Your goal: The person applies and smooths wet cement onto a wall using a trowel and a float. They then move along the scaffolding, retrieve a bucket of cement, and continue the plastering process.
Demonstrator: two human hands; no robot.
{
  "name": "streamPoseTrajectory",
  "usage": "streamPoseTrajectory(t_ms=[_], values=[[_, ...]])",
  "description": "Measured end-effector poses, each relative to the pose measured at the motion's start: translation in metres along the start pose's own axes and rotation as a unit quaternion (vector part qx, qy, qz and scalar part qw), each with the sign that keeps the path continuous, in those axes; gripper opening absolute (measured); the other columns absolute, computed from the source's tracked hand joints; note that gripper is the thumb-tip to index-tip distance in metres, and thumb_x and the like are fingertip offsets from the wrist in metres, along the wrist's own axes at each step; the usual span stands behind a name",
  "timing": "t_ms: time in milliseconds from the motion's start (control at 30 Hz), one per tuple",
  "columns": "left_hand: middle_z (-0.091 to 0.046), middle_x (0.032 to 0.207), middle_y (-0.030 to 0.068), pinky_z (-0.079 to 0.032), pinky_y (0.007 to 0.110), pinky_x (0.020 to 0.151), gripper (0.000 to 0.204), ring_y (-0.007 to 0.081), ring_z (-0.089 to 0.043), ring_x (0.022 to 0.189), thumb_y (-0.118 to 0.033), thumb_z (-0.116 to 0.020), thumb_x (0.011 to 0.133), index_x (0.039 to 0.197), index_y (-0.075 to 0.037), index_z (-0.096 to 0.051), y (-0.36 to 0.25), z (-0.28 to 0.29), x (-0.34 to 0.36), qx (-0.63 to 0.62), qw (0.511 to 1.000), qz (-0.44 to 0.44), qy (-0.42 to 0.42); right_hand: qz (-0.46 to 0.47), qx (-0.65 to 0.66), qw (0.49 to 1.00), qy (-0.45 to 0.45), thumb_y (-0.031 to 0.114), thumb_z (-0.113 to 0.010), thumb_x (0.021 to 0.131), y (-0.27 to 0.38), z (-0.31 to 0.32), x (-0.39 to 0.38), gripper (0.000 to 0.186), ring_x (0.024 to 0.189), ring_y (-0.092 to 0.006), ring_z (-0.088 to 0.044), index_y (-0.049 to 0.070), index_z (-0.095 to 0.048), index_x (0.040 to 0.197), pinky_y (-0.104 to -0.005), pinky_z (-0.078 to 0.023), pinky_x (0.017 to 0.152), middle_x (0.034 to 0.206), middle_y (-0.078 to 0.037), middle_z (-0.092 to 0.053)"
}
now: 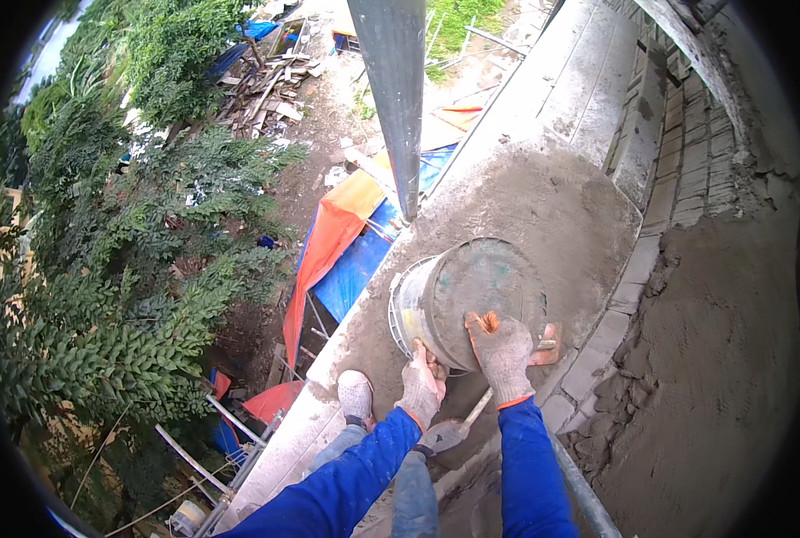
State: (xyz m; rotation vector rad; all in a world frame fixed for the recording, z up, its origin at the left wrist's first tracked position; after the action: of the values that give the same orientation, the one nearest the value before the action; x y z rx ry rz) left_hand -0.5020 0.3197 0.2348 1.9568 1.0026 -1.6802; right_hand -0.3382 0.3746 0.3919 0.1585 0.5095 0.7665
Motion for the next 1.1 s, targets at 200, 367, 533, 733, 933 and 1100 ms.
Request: streamPoseTrajectory(t_ms=[200, 367, 533, 733, 933, 1100], values=[[-0.051, 0.076, -0.0061, -0.033, 0.021, 0.048, 0.027, 0.0065, -0.043, 0.056, -0.036, -0.073, 0.089, 0.097, -0.015, -0.058, -0.009, 0.016, -0.006, 0.011, 0.999, -0.010, -0.049, 0.097, -0.087, 0.962, -0.242, 0.051, -0.063, 0.088, -0.028, 0.029, 0.083, 0.058, 0.102, -0.0397, -0.063, 0.004, -0.062, 0.123, -0.0457, -0.049, 0.094, 0.105, -0.024, -0.067], [-0.057, 0.086, -0.0026, -0.042, 0.025, 0.059, 0.031, 0.0102, -0.050, 0.068, -0.036, -0.070, 0.092, 0.109, -0.013, -0.058, -0.015, 0.024, -0.012, 0.047, 0.999, 0.024, 0.011, -0.009, -0.073, 0.996, 0.044, 0.066, -0.047, 0.091, -0.043, -0.016, 0.129, 0.074, 0.114, -0.0404, -0.060, 0.003, -0.062, 0.126, -0.0465, -0.047, 0.096, 0.118, -0.027, -0.063], [-0.059, 0.127, 0.0036, -0.048, 0.040, 0.093, 0.048, 0.0193, -0.058, 0.108, -0.044, -0.059, 0.097, 0.132, -0.011, -0.053, -0.015, 0.051, -0.074, 0.175, 0.982, -0.066, 0.005, 0.058, -0.135, 0.989, -0.027, 0.063, -0.050, 0.091, -0.027, 0.037, 0.109, 0.074, 0.103, -0.0394, -0.065, -0.003, -0.065, 0.119, -0.0469, -0.050, 0.089, 0.108, -0.027, -0.066], [-0.058, 0.116, -0.0008, -0.046, 0.039, 0.088, 0.034, 0.0191, -0.054, 0.098, -0.037, -0.058, 0.099, 0.125, -0.013, -0.055, -0.013, 0.019, -0.083, 0.061, 0.984, 0.000, 0.169, 0.063, -0.022, 0.994, -0.083, 0.054, -0.055, 0.094, 0.022, 0.109, 0.100, 0.065, 0.099, -0.0336, -0.068, -0.004, -0.063, 0.122, -0.0434, -0.053, 0.085, 0.108, -0.025, -0.068], [-0.051, 0.076, -0.0014, -0.042, 0.032, 0.069, 0.022, 0.0144, -0.042, 0.063, -0.036, -0.069, 0.093, 0.095, -0.017, -0.058, 0.002, -0.040, -0.030, -0.082, 0.994, 0.043, 0.059, 0.016, -0.114, 0.993, -0.007, 0.062, -0.051, 0.091, -0.013, 0.030, 0.181, 0.074, 0.107, -0.0420, -0.063, -0.005, -0.062, 0.121, -0.0444, -0.051, 0.091, 0.116, -0.029, -0.063], [-0.050, 0.078, -0.0057, -0.041, 0.029, 0.072, 0.019, 0.0099, -0.045, 0.073, -0.035, -0.065, 0.095, 0.103, -0.018, -0.059, -0.015, 0.006, -0.117, -0.004, 0.990, 0.044, 0.134, 0.000, -0.163, 0.986, 0.039, 0.061, -0.052, 0.091, -0.006, 0.064, 0.115, 0.076, 0.107, -0.0386, -0.064, -0.005, -0.058, 0.128, -0.0447, -0.050, 0.093, 0.111, -0.028, -0.066]])
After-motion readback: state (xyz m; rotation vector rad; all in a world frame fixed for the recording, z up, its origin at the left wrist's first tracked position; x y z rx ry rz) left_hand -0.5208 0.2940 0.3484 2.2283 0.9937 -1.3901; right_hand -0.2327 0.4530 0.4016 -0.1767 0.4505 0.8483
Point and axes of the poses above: each hand's wrist, its own x-axis towards the middle knuckle, its own z-axis out of the back of the hand, y = z × x, the point moved 4 cm from there along x, towards the middle knuckle
